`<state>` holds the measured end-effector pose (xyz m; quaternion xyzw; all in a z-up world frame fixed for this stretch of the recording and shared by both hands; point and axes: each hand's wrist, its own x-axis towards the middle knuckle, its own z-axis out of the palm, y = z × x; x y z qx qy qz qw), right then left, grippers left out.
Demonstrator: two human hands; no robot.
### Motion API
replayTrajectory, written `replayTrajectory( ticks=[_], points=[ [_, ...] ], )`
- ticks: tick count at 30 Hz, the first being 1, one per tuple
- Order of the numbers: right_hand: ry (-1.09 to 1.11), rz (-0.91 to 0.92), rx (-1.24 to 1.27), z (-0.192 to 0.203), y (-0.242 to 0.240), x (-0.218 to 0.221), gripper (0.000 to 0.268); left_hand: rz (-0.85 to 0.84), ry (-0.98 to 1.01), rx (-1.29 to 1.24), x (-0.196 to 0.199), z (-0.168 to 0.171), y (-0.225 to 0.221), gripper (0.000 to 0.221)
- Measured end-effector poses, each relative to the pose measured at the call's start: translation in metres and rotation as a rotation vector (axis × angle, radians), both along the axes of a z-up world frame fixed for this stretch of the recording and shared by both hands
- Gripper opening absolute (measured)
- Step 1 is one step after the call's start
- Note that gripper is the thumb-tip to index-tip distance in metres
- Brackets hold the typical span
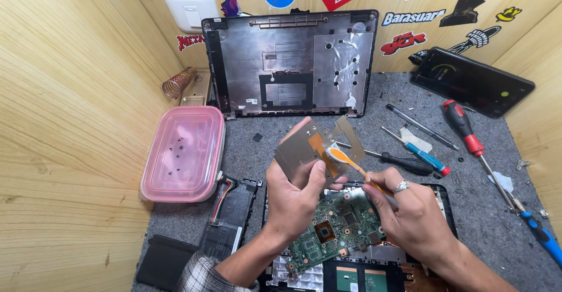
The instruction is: Cleaning a laptop component with a toothbrush and then installing it into the laptop using a screwdriver.
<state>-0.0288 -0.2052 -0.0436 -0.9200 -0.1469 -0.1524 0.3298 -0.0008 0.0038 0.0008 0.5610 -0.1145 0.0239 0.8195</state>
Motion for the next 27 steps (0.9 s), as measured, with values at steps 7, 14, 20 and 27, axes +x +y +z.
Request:
replayTrajectory(
  ticks=[7, 14, 20, 27],
  points=[
    [0.045, 0.04, -0.006, 0.009, -0.002, 0.003, 0.012, 0.09, -0.002, 0.024, 0.01, -0.002, 0.007, 0.062],
    [-0.205, -0.178, -0.1, 0.022, -0.039, 0.025, 0.008, -0.162, 0.12, 0.138, 0.012, -0.001, 0.014, 0.044],
    [-0.06, -0.46, -0.375, -0.001, -0.087, 0.058, 0.013, -0.169, -0.057, 0.42, 0.02, 0.0, 0.015, 0.046],
    [0.116, -0.478, -0.566, -0.02, -0.097, 0.069, 0.023, -0.204, 0.265, 0.341, 0.017, 0.012, 0.012, 0.041]
  ],
)
